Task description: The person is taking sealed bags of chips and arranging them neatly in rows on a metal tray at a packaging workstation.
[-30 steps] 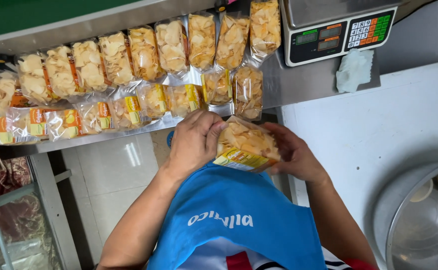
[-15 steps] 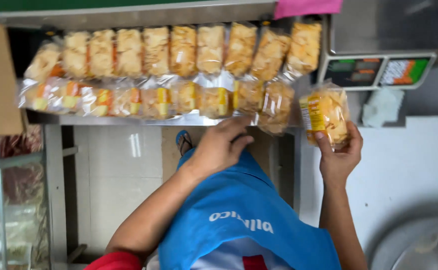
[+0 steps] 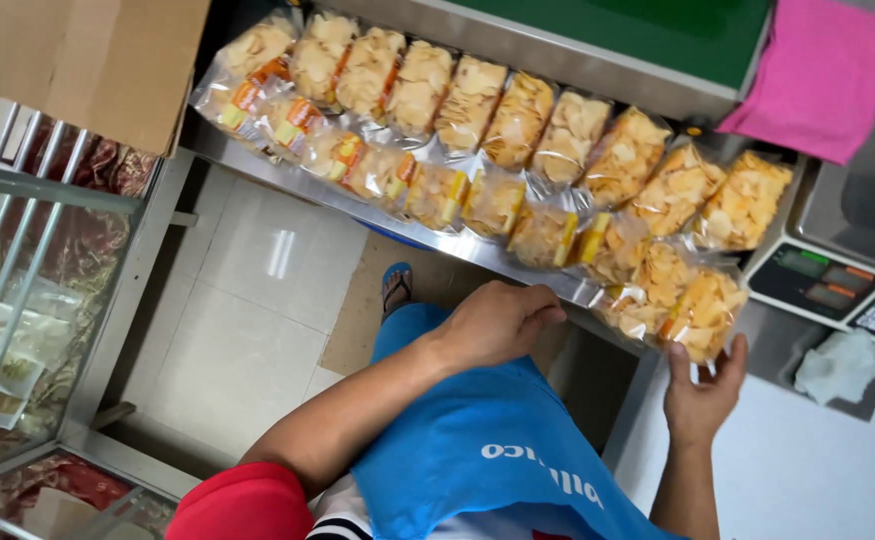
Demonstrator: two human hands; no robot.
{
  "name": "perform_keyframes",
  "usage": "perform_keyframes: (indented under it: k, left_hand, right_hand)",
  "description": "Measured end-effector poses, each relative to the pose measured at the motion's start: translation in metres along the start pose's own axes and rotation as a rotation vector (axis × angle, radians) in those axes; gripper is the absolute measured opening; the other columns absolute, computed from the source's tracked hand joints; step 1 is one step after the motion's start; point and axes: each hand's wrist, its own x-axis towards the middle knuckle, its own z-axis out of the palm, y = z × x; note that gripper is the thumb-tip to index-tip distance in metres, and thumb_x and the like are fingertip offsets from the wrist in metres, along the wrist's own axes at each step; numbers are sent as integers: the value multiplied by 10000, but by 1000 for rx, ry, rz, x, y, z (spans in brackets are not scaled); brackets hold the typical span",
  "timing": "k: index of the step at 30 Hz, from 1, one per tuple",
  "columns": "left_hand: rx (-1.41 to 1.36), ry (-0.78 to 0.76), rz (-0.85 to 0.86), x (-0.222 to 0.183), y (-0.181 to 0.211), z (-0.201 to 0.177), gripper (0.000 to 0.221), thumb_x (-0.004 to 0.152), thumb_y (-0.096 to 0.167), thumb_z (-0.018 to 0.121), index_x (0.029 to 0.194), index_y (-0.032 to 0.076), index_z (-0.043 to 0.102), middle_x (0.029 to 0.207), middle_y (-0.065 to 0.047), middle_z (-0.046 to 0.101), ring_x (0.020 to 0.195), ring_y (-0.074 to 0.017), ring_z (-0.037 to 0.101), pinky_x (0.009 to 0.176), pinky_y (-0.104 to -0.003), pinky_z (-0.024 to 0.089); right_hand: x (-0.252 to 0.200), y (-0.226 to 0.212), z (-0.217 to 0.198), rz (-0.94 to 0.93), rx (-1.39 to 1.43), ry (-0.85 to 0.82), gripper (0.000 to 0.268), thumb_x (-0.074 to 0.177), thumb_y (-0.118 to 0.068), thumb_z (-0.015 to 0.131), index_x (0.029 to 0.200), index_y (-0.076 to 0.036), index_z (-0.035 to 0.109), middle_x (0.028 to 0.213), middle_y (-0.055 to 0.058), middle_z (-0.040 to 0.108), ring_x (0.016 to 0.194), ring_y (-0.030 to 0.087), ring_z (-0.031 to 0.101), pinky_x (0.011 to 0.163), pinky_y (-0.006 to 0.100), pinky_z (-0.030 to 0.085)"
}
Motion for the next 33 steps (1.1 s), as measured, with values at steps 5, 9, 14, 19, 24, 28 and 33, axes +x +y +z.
perform_keyframes:
  k: [5, 9, 14, 19, 24, 28, 33]
  left_hand:
    - [-19, -58, -55, -15, -16, -35, 298, 1039, 206, 567, 1301, 73, 617, 1131, -128, 751, 1027, -348, 716, 815, -485, 592]
    - [-53, -170, -160, -30, -26, -63, 469, 1043, 168, 521, 1495, 51, 486, 1182, -102, 731, 1055, -345, 698, 840, -510, 605]
    - [-15, -236, -230, -38, -47, -97, 567, 987, 233, 621, 1517, 81, 489, 1199, -85, 740, 1082, -330, 686, 882, -476, 562]
    - [75, -302, -201, -39, -86, -108, 591, 948, 330, 671, 1483, 114, 545, 1281, -98, 710, 1150, -327, 659, 926, -446, 518]
    - [15, -364, -162, -44, -95, -139, 608, 955, 362, 643, 1494, 108, 522, 1322, -130, 681, 1145, -328, 676, 940, -458, 541]
    - [16, -338, -153, -57, -107, -166, 603, 927, 395, 654, 1459, 123, 577, 1281, -105, 724, 1143, -291, 702, 923, -420, 537]
    - [-170, -252, -306, -75, -104, -204, 596, 890, 430, 710, 1421, 178, 615, 1259, -69, 747, 1160, -245, 713, 999, -395, 567]
  right_hand:
    - [-3, -16, -1, -163, -152, 106, 717, 1016, -215, 776, 1549, 86, 403, 1562, 217, 357, 1337, 344, 470, 1006, 466, 481]
    - [-16, -49, 10, -307, -141, 186, 470, 1010, 40, 778, 1401, 141, 538, 1362, 234, 428, 1123, 332, 578, 928, 447, 548]
    - [-27, -70, 37, -287, -115, 192, 297, 1056, 4, 767, 1320, 77, 653, 1202, 182, 602, 1031, 235, 616, 925, 356, 545]
    - [-52, -111, 70, -222, -127, 84, 160, 1102, -30, 721, 1238, 53, 733, 1087, 152, 729, 876, 203, 704, 869, 288, 572]
    - [-70, -121, 104, -124, -263, 1, 190, 1145, -190, 641, 1220, -55, 752, 758, 44, 652, 713, 103, 587, 785, 258, 500]
    - [-78, -132, 129, -101, -154, -85, 171, 1042, -149, 732, 1172, -52, 678, 973, 34, 646, 876, 102, 573, 879, 249, 496]
    - [-84, -154, 147, -356, -259, -236, 182, 936, -124, 796, 832, -89, 651, 880, 27, 667, 834, 156, 635, 833, 279, 493]
